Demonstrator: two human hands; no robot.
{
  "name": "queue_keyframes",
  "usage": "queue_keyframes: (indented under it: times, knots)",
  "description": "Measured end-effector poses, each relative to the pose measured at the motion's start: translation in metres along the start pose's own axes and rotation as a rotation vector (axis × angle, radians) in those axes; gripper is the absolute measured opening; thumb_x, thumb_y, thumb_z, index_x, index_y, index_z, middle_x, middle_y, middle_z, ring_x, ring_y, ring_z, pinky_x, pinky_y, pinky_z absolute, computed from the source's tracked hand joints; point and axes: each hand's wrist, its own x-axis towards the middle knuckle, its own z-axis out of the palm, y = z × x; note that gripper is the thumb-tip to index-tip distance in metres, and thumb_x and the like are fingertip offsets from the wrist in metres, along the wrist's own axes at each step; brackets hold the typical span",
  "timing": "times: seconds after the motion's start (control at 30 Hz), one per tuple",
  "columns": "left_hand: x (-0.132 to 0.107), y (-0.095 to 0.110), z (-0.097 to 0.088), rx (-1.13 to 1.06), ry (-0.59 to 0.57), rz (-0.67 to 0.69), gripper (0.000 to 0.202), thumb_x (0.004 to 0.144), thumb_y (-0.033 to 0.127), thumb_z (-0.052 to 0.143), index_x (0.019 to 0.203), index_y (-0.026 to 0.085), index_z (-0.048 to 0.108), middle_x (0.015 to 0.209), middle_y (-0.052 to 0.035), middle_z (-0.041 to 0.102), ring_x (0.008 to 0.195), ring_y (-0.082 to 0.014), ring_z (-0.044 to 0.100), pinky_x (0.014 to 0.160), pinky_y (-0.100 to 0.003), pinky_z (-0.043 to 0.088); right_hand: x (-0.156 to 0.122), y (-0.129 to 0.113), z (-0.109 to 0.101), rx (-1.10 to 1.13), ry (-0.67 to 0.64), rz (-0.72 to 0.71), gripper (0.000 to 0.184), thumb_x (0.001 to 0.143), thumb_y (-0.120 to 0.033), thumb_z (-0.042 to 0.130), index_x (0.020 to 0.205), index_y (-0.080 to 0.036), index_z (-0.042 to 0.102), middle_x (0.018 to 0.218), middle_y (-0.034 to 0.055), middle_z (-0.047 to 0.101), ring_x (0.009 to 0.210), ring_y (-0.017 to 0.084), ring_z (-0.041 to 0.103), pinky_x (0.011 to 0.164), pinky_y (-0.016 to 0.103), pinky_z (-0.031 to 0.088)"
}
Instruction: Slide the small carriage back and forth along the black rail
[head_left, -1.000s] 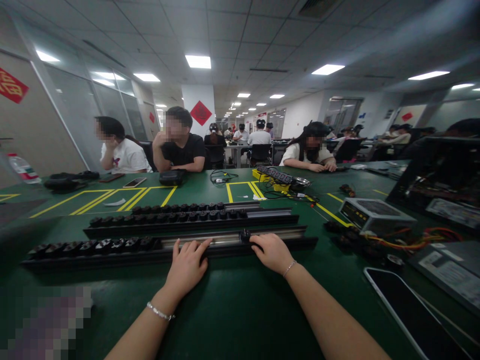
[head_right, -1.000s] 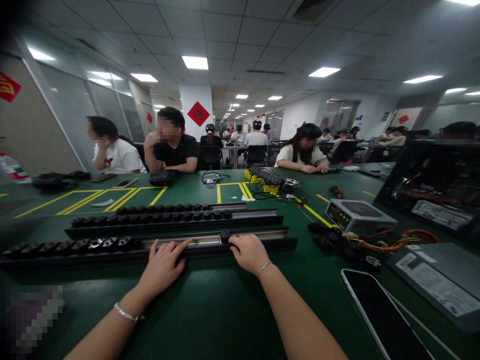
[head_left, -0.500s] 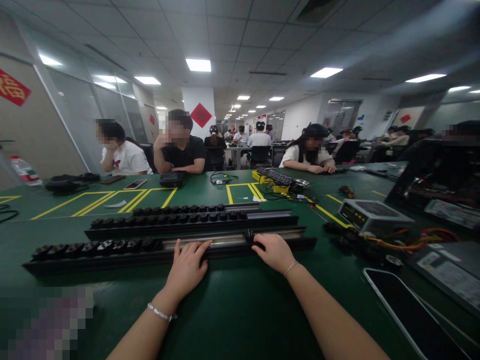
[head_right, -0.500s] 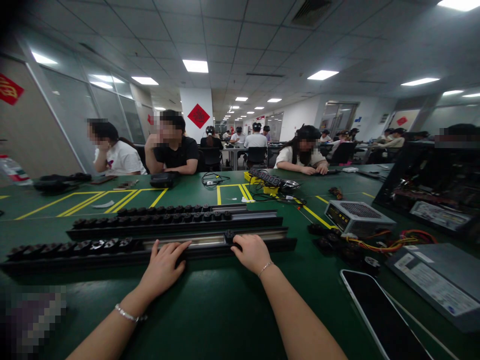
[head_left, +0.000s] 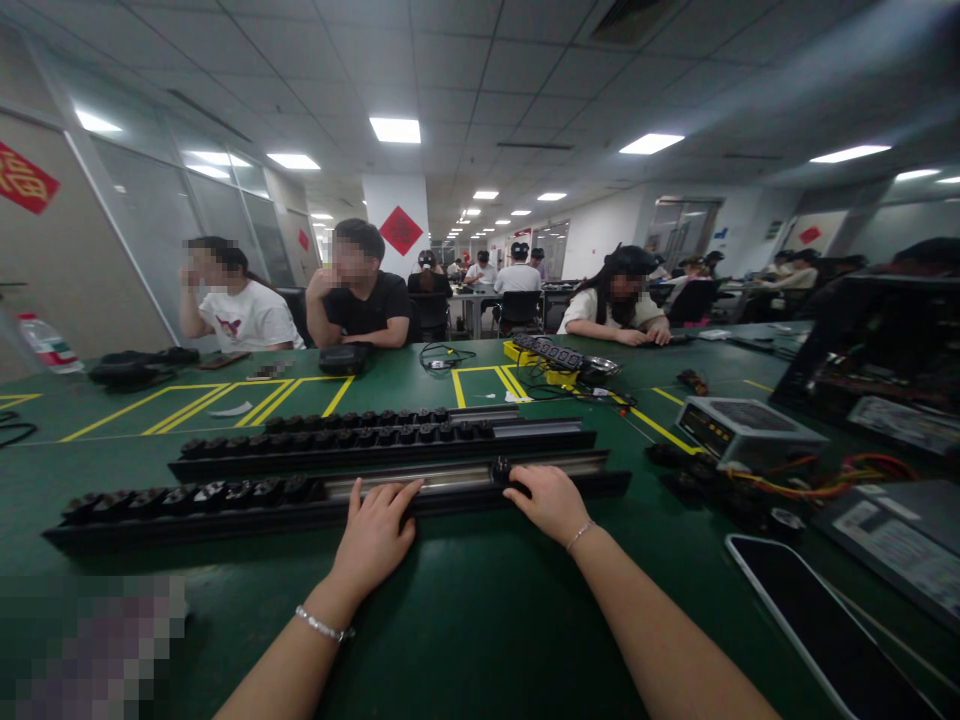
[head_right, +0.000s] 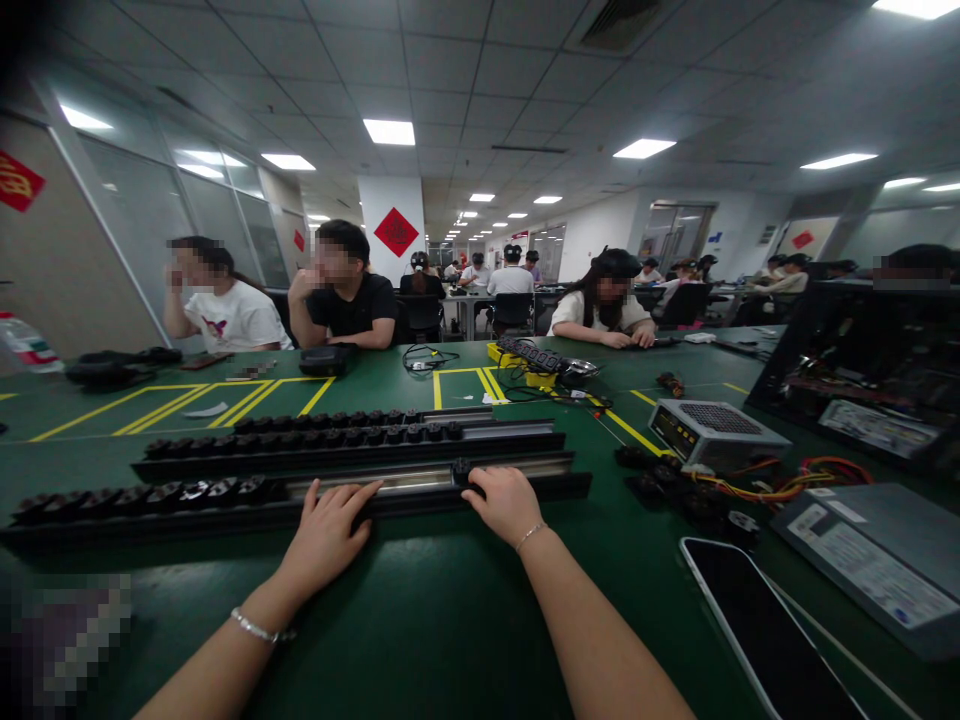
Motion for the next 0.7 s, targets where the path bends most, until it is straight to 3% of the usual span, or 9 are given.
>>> queue_keyframes:
  times: [0.7]
  knots:
    - [0.0005, 0.0018, -0.0009, 0.003, 0.006, -0.007, 0.049, 0.079, 0.024, 0.045, 0.128, 0.032, 0.047, 0.109, -0.0016, 0.063, 0.107, -0.0203, 0.053, 0.109, -0.05, 0.015, 0.001, 0.0092, -0.0045, 0.01, -0.009, 0.045, 0.023, 0.081, -0.044, 0.055, 0.074, -0.022, 0.055, 0.075, -0.0003, 0.063, 0.072, 0.014, 0.055, 0.064, 0.026, 0.03]
